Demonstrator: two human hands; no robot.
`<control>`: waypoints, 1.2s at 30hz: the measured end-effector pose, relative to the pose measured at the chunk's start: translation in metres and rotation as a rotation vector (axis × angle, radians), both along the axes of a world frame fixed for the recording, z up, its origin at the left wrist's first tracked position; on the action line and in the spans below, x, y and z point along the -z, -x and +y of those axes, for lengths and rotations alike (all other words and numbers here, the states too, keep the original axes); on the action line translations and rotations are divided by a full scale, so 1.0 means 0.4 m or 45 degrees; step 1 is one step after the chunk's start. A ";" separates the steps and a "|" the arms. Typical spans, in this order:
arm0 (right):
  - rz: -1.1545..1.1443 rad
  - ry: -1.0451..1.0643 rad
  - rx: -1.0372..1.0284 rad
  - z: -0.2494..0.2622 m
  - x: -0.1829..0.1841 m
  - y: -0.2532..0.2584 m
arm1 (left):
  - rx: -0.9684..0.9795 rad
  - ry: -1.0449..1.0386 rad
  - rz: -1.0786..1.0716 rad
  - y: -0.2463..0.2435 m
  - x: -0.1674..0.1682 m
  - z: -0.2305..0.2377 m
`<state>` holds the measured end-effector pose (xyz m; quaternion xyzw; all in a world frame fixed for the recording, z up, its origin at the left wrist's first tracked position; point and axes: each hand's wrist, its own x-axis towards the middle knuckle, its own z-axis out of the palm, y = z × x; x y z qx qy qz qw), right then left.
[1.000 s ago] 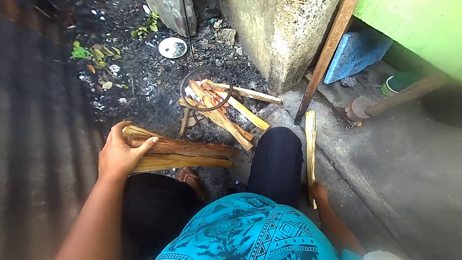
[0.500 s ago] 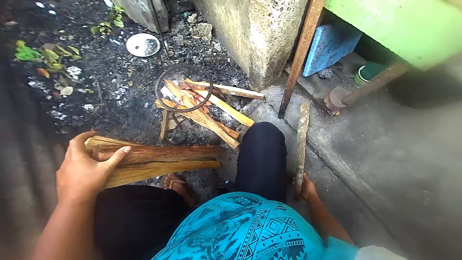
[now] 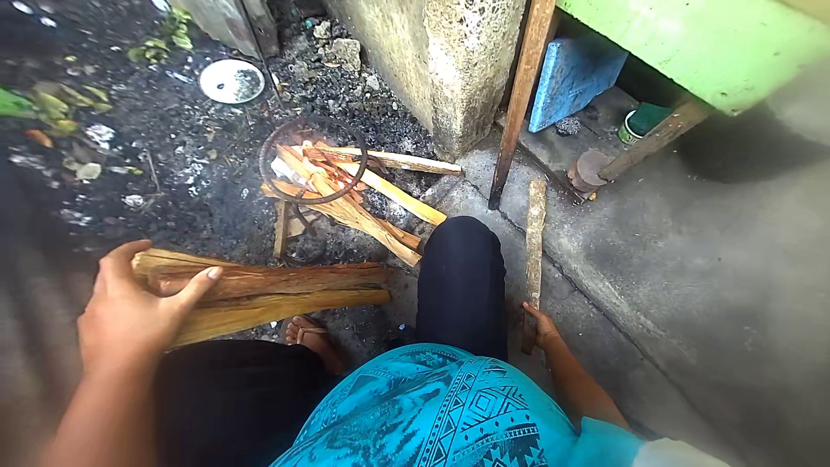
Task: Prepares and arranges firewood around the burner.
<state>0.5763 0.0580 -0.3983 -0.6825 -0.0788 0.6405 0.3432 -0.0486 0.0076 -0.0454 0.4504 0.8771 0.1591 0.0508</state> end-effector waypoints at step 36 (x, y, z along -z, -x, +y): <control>-0.683 -0.261 -0.997 -0.028 -0.051 0.097 | -0.019 -0.012 -0.002 -0.017 -0.014 0.005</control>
